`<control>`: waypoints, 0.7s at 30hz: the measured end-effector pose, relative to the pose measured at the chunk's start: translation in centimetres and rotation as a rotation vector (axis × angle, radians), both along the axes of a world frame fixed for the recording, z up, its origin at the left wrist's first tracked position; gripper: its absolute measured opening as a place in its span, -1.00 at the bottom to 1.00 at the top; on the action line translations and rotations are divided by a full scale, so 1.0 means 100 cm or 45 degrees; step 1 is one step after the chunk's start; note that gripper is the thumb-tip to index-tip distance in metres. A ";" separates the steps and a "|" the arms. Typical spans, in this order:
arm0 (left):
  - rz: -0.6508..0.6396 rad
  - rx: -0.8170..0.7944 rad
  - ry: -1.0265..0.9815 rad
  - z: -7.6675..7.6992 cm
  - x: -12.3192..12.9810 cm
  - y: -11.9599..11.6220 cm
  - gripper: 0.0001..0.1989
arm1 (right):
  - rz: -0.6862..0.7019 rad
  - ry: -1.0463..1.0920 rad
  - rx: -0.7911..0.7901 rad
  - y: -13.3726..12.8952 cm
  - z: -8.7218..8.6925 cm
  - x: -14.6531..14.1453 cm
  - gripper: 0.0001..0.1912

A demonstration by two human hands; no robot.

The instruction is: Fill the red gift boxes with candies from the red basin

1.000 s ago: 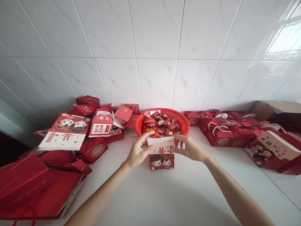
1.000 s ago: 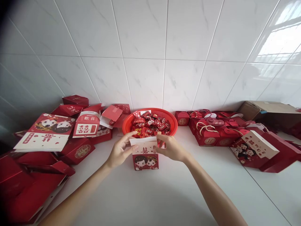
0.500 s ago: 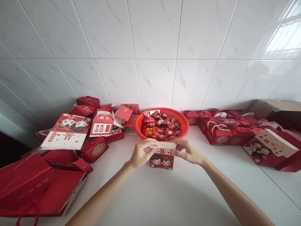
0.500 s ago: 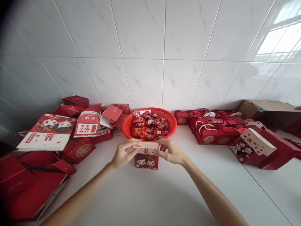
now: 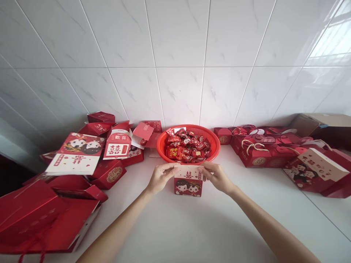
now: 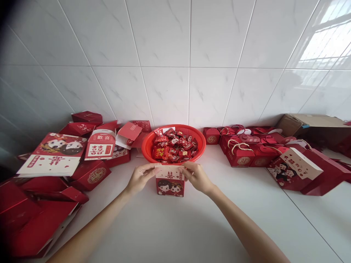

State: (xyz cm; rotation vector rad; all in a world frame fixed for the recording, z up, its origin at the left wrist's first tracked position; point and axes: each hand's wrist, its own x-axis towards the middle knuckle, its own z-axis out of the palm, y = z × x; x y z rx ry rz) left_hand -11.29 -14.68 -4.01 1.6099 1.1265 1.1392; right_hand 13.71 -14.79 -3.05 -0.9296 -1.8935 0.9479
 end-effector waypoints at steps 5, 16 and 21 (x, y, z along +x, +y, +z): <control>-0.108 0.021 0.076 0.005 -0.006 0.001 -0.48 | -0.012 0.049 -0.064 -0.001 -0.005 0.000 -0.43; -0.317 0.098 0.239 0.008 0.011 -0.019 -0.62 | 0.005 0.125 -0.194 -0.030 0.003 0.029 -0.42; -0.356 0.047 0.202 -0.004 0.018 -0.026 -0.64 | -0.307 0.174 -0.080 -0.070 0.014 0.081 -0.49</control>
